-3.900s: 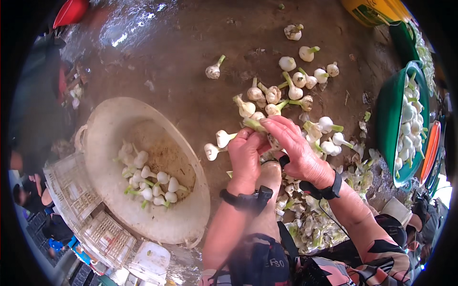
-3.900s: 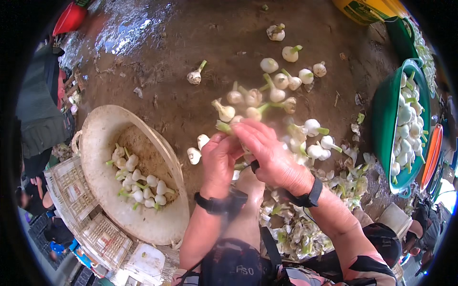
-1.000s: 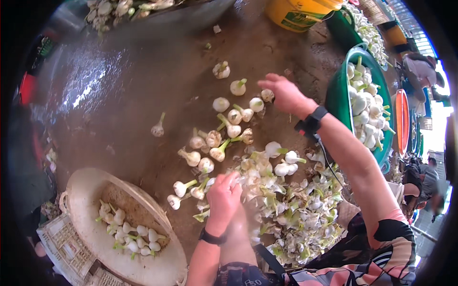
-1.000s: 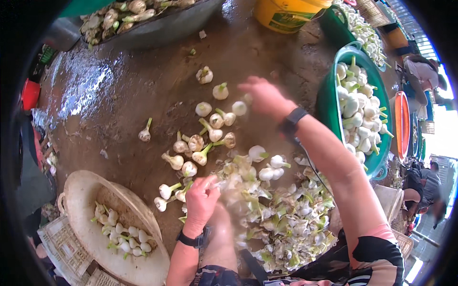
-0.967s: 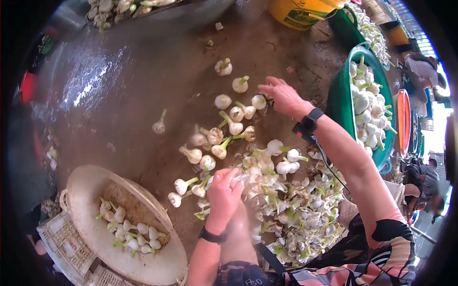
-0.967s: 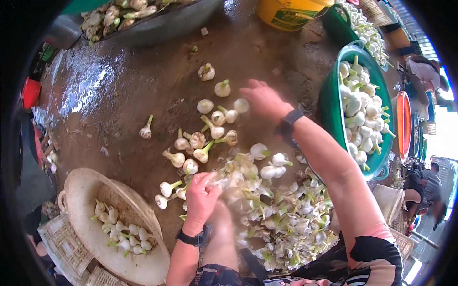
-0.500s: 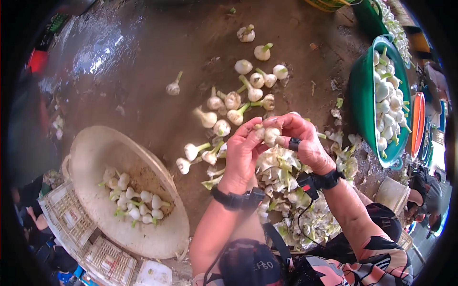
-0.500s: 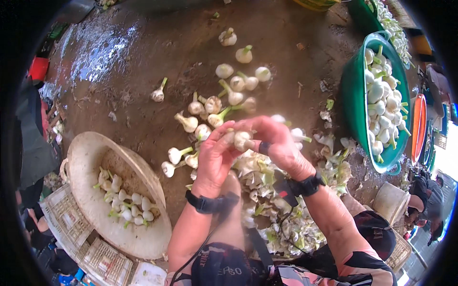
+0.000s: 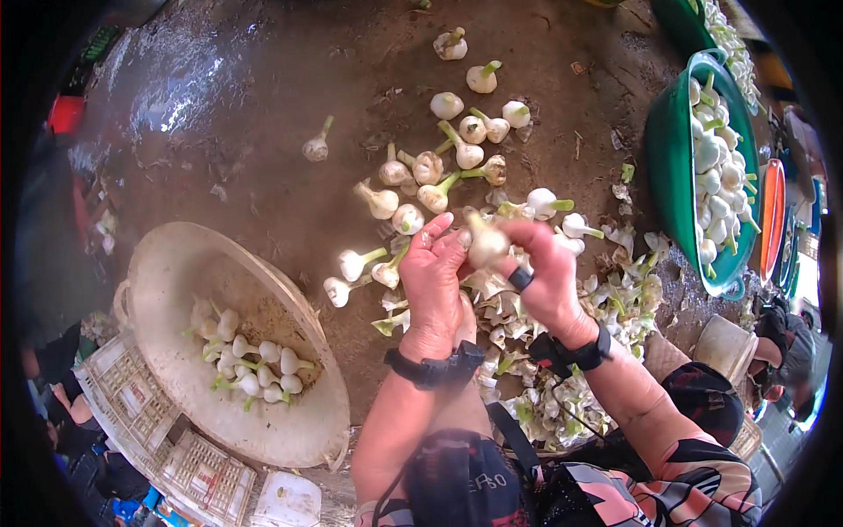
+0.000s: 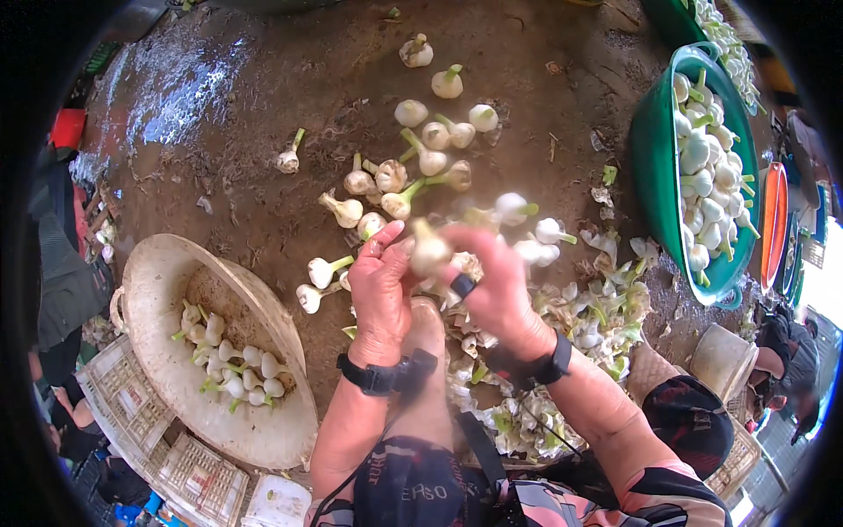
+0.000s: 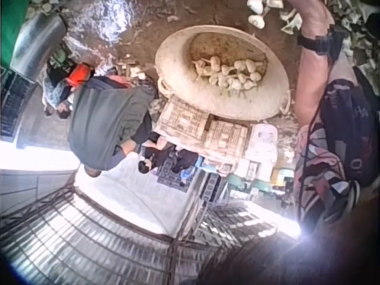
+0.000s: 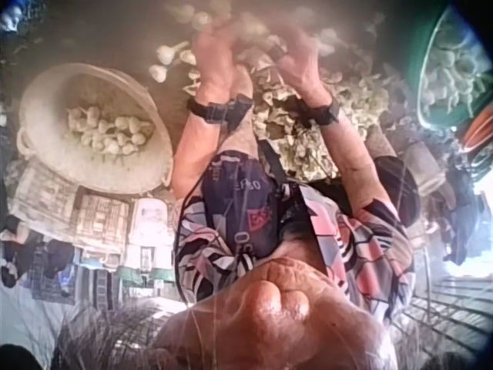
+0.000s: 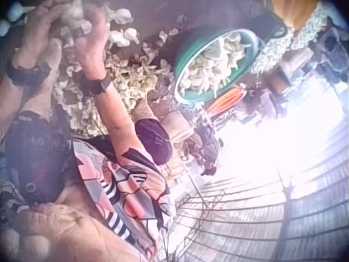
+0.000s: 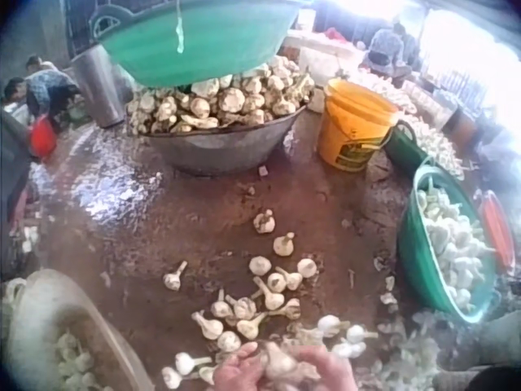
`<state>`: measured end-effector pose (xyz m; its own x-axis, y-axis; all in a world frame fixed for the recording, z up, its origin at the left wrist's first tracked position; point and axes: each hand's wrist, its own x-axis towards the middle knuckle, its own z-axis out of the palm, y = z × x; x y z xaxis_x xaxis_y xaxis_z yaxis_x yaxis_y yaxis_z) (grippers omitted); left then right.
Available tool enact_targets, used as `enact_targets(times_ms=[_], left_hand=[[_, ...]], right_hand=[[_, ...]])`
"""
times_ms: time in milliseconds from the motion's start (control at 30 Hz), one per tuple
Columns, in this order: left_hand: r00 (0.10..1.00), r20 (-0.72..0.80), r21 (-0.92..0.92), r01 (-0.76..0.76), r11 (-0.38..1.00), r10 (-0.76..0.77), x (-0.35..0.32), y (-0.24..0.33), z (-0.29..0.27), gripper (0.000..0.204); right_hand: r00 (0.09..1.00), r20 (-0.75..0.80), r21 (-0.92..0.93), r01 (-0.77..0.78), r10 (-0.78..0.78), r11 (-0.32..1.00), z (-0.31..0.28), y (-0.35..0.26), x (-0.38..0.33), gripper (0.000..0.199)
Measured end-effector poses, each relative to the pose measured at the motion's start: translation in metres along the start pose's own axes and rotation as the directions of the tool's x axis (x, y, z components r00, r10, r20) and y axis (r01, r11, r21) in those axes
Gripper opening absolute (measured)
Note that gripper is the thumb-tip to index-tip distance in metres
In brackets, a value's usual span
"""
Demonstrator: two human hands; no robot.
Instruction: The person peels garlic bulbs by hand, removes the outer layers, and places the cleaned garlic into a large bowl. They pick up individual garlic bulbs from the floor, strip away the skins, and toss the discarded peels onto a pile.
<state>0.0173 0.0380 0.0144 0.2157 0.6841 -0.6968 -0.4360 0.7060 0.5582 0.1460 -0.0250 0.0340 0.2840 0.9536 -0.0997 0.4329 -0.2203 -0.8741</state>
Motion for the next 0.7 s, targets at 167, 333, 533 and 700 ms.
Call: enact_targets(times_ms=[167, 333, 533, 700], left_hand=[[0.986, 0.165, 0.51, -0.072, 0.857, -0.015, 0.007, -0.019, -0.023, 0.009], [0.928, 0.334, 0.541, -0.331, 0.773, 0.163, -0.005, -0.021, -0.018, 0.012], [0.802, 0.552, 0.575, -0.168, 0.801, -0.228, -0.005, -0.017, -0.032, 0.026], [0.956, 0.281, 0.337, -0.015, 0.942, -0.085, 0.0, -0.004, -0.022, 0.038]], right_hand=[[0.961, -0.051, 0.715, -0.156, 0.273, 0.681, 0.017, -0.017, 0.022, 0.035], [0.995, 0.012, 0.607, -0.082, 0.095, 0.791, 0.036, -0.022, 0.025, 0.033], [0.961, -0.051, 0.544, -0.2, 0.271, 0.814, 0.03, 0.023, 0.026, 0.032], [0.958, 0.168, 0.703, -0.283, 0.234, 0.653, -0.008, 0.033, 0.016, 0.043]])
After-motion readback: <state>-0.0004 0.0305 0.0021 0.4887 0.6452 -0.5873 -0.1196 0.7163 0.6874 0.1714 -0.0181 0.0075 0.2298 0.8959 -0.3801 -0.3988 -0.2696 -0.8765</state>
